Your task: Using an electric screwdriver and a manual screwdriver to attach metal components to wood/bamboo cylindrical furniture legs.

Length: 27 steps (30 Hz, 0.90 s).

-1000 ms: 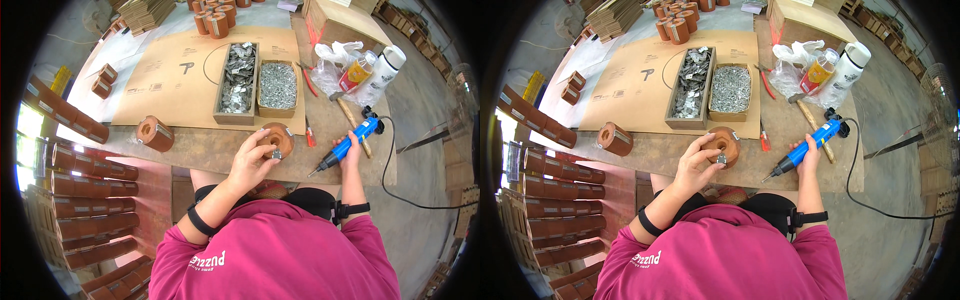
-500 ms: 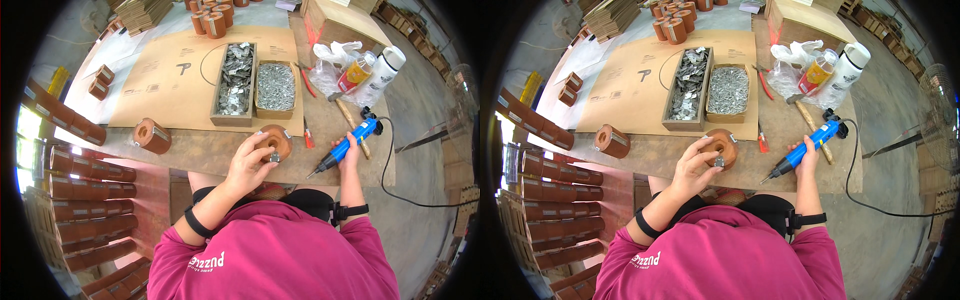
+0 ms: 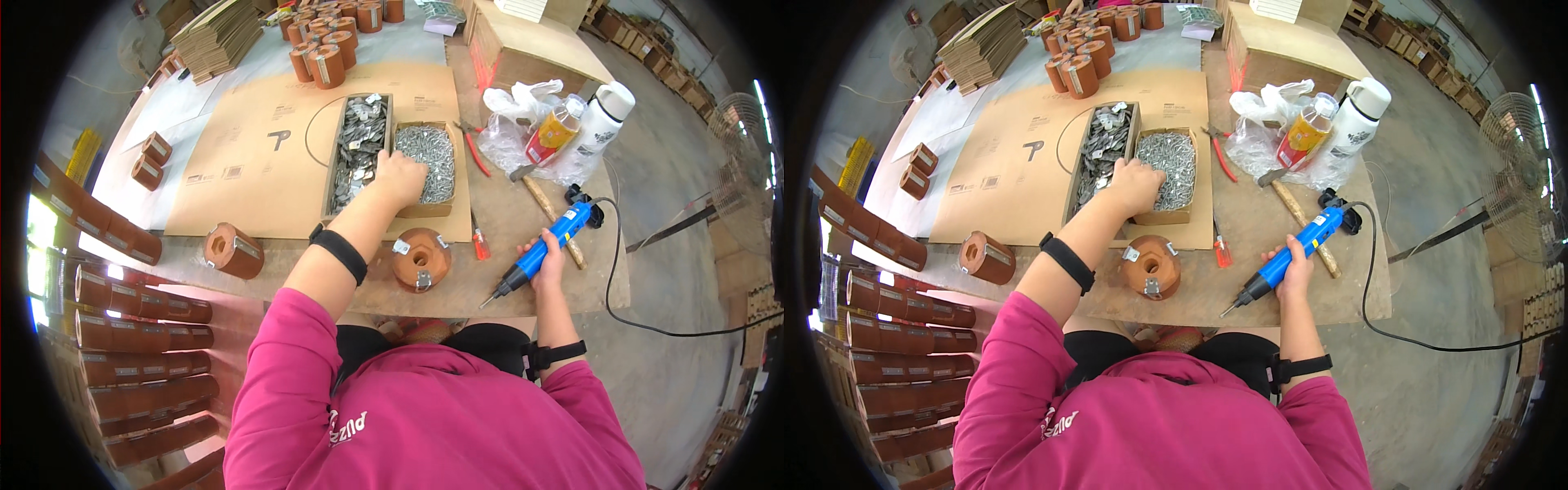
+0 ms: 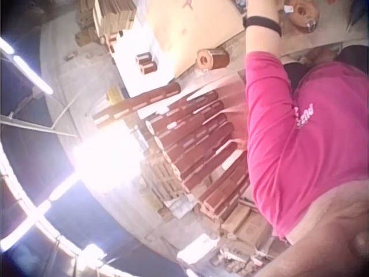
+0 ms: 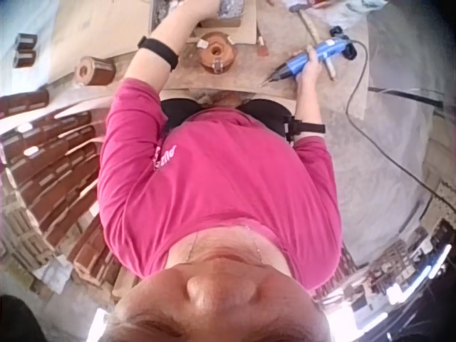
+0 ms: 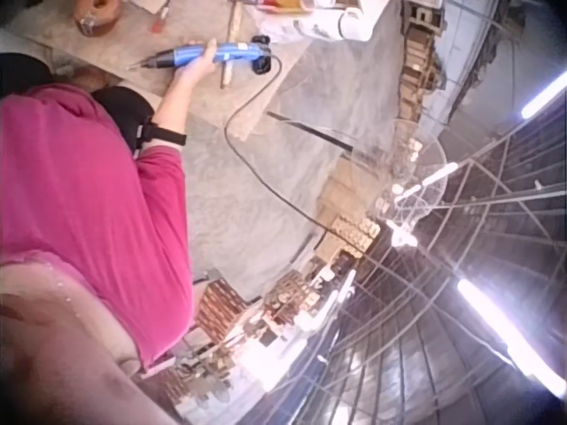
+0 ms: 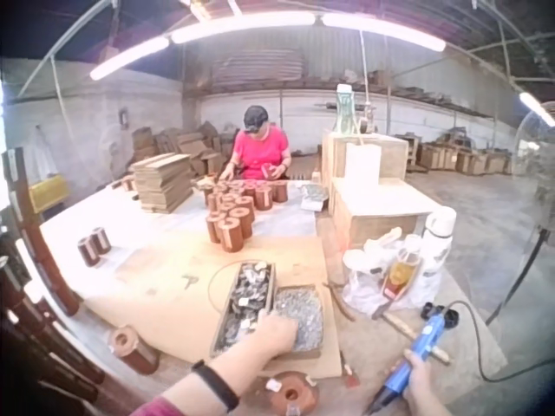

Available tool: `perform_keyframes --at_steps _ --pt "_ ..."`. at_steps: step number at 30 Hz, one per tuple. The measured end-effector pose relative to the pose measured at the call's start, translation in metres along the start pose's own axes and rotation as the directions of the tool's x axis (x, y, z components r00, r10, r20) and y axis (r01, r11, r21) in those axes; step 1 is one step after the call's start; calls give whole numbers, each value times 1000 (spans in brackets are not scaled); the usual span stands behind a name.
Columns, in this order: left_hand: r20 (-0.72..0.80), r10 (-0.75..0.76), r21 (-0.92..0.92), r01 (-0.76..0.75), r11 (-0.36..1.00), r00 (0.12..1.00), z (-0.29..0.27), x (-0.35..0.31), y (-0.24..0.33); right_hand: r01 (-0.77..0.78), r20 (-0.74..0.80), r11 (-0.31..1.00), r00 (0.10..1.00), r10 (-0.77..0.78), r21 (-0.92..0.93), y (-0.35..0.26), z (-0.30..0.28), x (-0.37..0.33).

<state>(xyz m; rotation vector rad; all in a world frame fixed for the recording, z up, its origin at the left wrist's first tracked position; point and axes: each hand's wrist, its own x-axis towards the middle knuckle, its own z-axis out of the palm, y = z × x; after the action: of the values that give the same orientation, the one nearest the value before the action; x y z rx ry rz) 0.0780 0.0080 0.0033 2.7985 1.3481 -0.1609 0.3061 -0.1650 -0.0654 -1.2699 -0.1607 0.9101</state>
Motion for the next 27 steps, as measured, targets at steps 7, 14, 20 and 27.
perform_keyframes --at_steps 7,14,20,27 --pt "-1 10 -99 -10 995 1000 1 4 0 0 -2 997 1000 0 74 1 -4 1" --pt "-315 -95 -290 0 957 944 6 -3 -1 4 19 995 1000 -6 97 0 -3 2" --pt "-644 -192 -451 -164 877 741 -31 -51 8 -1 1 996 1000 1 92 -3 1 -2" --pt "-521 -388 -843 -385 376 761 -48 -117 17 130 179 972 970 -166 195 -64 49 -49"
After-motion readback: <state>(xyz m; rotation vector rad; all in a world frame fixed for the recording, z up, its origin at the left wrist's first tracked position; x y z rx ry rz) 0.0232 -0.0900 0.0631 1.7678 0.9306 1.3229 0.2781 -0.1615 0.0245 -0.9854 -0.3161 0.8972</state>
